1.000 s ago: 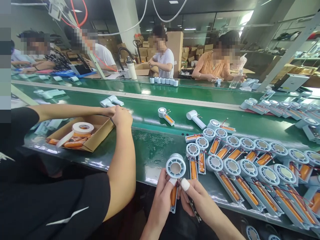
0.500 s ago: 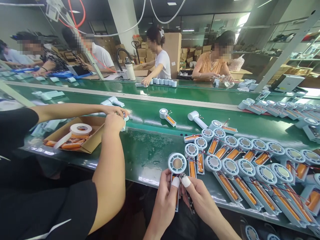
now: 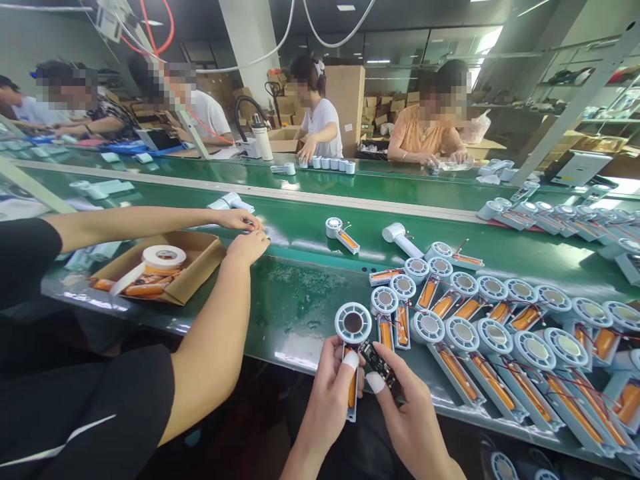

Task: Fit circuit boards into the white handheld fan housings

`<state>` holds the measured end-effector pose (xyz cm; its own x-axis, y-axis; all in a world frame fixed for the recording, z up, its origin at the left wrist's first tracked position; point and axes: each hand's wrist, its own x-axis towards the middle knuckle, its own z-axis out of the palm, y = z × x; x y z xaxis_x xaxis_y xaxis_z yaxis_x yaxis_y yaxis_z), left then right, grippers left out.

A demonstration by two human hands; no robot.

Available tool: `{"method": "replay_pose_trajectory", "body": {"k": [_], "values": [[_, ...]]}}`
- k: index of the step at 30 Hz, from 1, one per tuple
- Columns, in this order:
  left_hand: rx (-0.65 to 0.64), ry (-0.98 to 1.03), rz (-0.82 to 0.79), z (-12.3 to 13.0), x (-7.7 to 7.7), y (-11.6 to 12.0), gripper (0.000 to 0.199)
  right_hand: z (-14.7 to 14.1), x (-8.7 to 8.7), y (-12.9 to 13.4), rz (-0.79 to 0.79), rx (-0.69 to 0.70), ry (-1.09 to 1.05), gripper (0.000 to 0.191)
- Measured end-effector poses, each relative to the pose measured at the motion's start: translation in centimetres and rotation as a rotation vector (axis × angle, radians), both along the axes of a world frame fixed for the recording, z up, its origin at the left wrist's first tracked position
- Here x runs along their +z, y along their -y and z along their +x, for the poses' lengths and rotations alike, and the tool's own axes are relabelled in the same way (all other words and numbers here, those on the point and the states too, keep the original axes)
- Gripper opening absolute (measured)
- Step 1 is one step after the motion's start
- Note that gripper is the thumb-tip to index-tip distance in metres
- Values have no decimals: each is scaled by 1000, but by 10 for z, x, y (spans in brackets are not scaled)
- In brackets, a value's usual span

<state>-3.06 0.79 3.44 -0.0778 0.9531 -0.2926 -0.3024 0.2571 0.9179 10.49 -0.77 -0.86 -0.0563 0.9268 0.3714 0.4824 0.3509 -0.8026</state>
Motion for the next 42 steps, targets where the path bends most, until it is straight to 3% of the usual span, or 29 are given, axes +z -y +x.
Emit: {"method": "replay_pose_trajectory", "body": {"k": [5,10,17,23,30,37,42], "values": [[-36,13,-40,-1,-7,-3,17,0,2,5,229,77,125,53],[-2,14,-38,-1,-16,-3,16,-1,1,5,252,43,209,60],[34,231,-53,-2,-13,-4,23,-1,11,3,349,17,367,63],[84,208,-147,2,-8,-4,32,-1,13,3,332,57,335,60],[81,115,-89,5,-13,-2,26,1,12,1,235,28,279,47],[184,-168,32,15,-16,5,42,-15,11,-1,99,-43,310,47],[157,-269,7,16,-23,5,53,-24,8,-7,-25,60,301,55]]}}
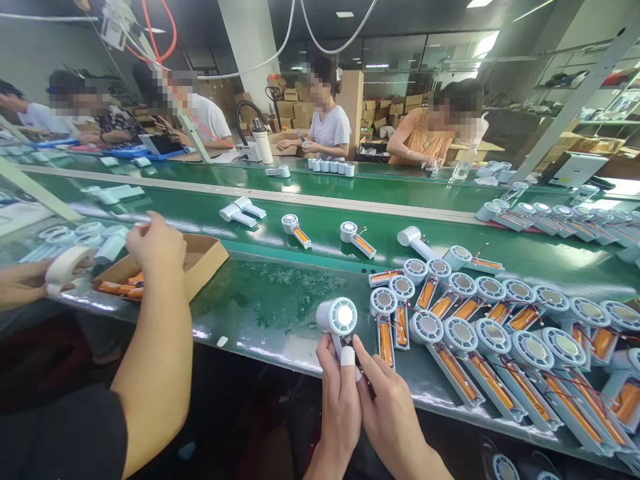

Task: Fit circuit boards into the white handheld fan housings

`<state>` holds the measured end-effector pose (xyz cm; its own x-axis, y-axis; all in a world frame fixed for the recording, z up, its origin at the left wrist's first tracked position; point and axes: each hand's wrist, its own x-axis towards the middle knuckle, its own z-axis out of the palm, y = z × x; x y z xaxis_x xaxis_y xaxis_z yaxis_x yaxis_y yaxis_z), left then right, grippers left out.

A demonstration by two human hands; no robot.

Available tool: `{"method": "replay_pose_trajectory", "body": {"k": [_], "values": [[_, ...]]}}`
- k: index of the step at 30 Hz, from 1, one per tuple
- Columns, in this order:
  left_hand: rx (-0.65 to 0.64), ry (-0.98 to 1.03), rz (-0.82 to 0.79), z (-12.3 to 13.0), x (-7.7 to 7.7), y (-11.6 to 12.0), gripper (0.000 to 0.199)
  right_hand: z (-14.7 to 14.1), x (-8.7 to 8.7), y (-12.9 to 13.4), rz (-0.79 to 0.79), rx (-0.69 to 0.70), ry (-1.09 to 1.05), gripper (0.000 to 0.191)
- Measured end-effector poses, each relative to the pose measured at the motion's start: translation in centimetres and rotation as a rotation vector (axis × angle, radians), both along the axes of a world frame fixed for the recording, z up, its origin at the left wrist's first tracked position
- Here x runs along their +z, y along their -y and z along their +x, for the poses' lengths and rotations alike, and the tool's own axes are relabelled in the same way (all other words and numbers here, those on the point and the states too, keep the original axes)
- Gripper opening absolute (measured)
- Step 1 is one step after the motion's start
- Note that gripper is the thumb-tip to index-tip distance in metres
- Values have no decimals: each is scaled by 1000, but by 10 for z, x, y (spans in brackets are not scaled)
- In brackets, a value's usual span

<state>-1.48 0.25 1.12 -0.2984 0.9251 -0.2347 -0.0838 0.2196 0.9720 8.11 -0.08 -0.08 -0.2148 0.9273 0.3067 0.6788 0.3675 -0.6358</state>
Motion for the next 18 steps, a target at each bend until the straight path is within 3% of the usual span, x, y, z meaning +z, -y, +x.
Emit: {"method": "replay_pose_trajectory", "body": {"k": [6,10,12,15,18], "values": [[-26,46,23,-11,-8,-7,49,11,21,-1,-227,239,284,82],[-27,130,18,-18,-15,-10,47,20,32,-5,-324,378,377,86],[-36,231,-17,-20,-17,-11,50,21,28,-6,-367,385,290,84],[-69,370,-86,-21,-16,-12,54,16,15,-5,-459,345,-44,84],[-77,223,-156,-25,-16,-17,53,8,2,-1,-601,295,-415,82]]}}
